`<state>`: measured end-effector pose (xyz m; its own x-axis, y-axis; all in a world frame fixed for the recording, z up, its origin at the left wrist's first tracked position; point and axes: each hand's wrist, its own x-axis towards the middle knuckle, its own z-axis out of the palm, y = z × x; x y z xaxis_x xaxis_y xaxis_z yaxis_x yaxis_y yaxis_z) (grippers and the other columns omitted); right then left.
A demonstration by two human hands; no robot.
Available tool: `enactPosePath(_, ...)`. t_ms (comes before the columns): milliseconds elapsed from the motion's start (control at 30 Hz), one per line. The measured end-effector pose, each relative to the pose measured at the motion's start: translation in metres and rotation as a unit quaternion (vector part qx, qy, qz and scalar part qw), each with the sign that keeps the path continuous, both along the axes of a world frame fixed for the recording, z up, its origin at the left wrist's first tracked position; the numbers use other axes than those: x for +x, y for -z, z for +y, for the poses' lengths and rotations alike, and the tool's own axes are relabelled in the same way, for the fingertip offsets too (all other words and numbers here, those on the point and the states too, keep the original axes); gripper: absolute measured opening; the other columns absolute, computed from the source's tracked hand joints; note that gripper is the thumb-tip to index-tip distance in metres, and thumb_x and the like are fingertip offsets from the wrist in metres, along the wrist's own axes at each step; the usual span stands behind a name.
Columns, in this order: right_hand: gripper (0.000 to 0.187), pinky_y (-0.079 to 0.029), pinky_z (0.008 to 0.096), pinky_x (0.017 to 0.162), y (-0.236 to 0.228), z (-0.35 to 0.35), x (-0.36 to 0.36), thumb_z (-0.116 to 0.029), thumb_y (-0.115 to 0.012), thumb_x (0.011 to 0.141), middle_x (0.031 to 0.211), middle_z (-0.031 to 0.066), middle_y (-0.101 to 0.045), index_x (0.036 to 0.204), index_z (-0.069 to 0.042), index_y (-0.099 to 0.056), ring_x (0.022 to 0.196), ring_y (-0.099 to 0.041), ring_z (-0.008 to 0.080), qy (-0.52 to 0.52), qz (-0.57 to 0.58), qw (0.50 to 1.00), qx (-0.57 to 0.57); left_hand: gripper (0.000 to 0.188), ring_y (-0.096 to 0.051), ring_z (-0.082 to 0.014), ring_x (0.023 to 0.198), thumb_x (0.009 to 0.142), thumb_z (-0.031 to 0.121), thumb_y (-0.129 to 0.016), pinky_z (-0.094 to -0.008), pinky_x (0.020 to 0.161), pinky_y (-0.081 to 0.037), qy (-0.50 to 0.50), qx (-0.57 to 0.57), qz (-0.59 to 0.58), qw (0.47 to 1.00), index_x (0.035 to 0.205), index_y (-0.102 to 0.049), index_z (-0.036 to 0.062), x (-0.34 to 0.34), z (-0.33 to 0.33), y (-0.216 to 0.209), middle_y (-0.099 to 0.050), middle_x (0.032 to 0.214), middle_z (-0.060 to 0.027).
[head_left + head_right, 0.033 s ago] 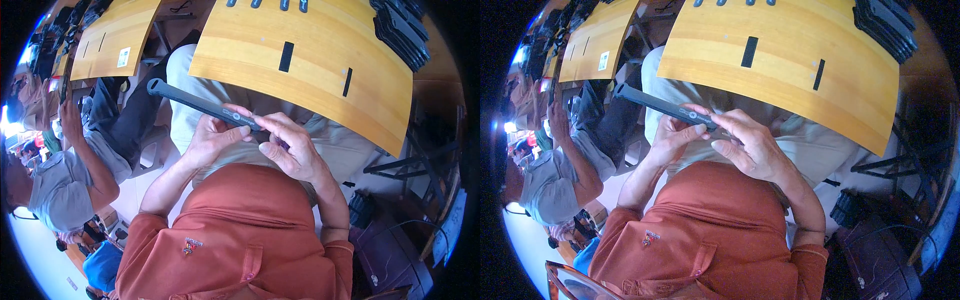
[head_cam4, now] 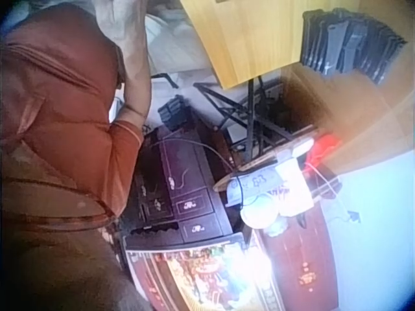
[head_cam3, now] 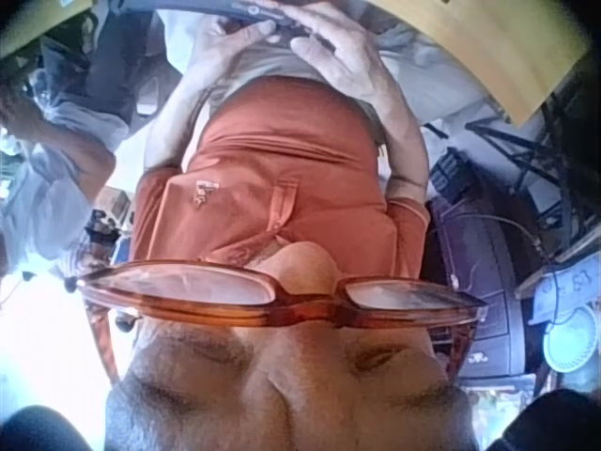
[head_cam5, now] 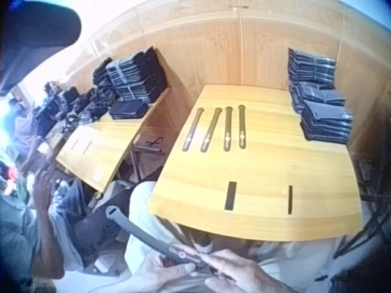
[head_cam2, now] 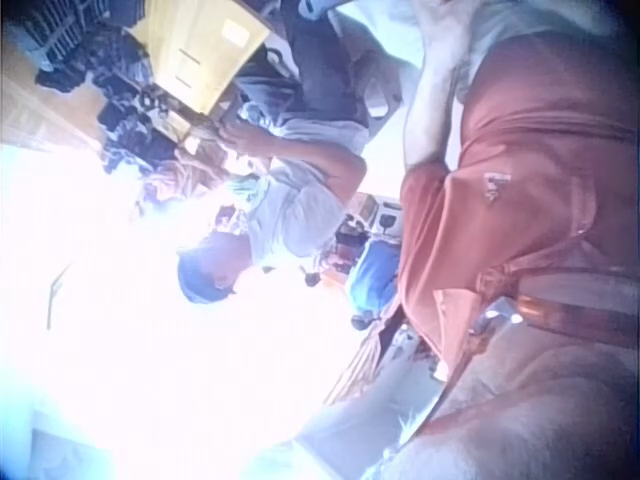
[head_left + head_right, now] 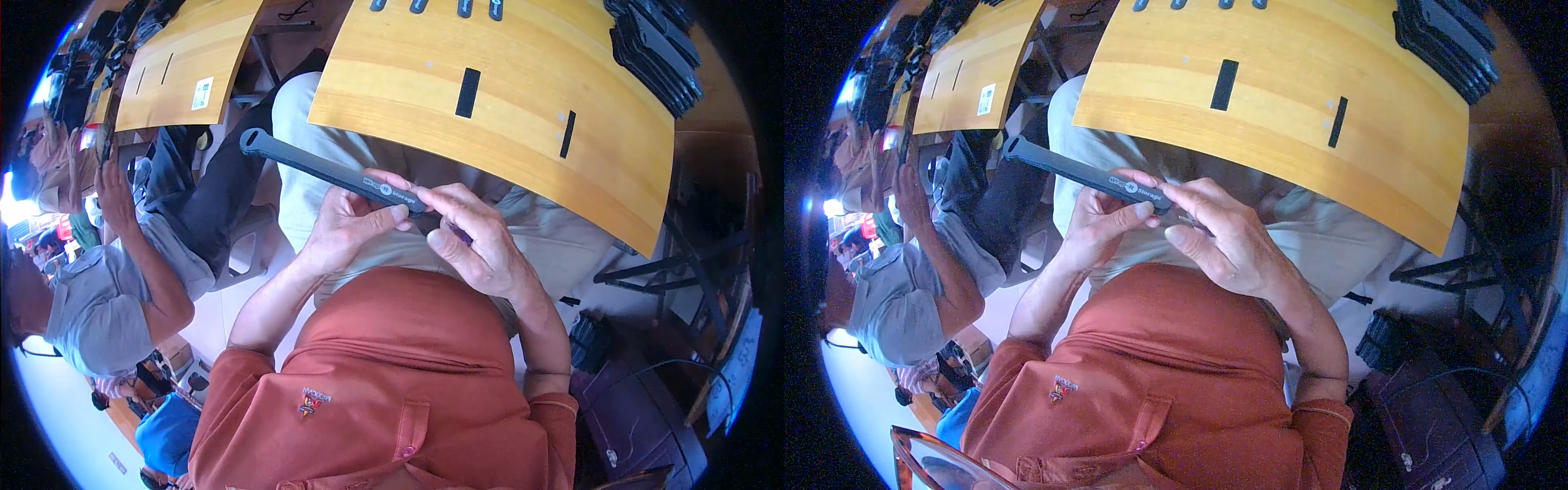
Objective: Inspecting and cleaning watch straps or textile bands using a small hand tool at a manufacturing workbench.
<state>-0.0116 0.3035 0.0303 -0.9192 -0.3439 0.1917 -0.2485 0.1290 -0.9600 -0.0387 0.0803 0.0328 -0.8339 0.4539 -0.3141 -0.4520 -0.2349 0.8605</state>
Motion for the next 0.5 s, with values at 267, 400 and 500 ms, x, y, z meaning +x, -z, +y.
enactPosePath(267,0.04,-0.056,0.0416,0.073,0.004,0.002,0.008,-0.025,-0.059,0.102,0.107,0.0195,-0.067,0.134,0.0,-0.058,0.09,-0.07,0.0348,0.025,0.011,0.995,0.096,0.028,-0.069,-0.0151,0.096,0.095,0.002,-0.069,-0.0282,0.083,-0.059,-0.025,0.004,-0.004,1.0,0.121,-0.06,0.001,0.0,0.0,0.009,-0.07,0.116,-0.0134)
enactPosePath(400,0.034,-0.054,0.0452,0.067,-0.011,-0.001,0.007,-0.023,-0.061,0.101,0.09,0.0173,-0.064,0.128,-0.001,-0.062,0.078,-0.067,0.0377,0.047,0.003,0.985,0.167,0.027,-0.069,-0.0143,0.095,0.095,0.002,-0.069,-0.0276,0.081,-0.06,-0.033,0.012,-0.005,0.999,0.121,-0.06,0.0005,0.001,-0.002,0.015,-0.07,0.116,-0.0135)
enactPosePath(500,0.029,-0.053,0.0454,0.064,-0.012,-0.002,0.006,-0.018,-0.063,0.099,0.084,0.0165,-0.062,0.123,-0.001,-0.064,0.074,-0.066,0.0373,0.048,-0.001,0.986,0.159,0.026,-0.069,-0.014,0.094,0.095,0.002,-0.069,-0.0267,0.08,-0.06,-0.034,0.012,-0.002,0.999,0.119,-0.06,0.0002,0.002,0.0,0.015,-0.069,0.115,-0.0134)
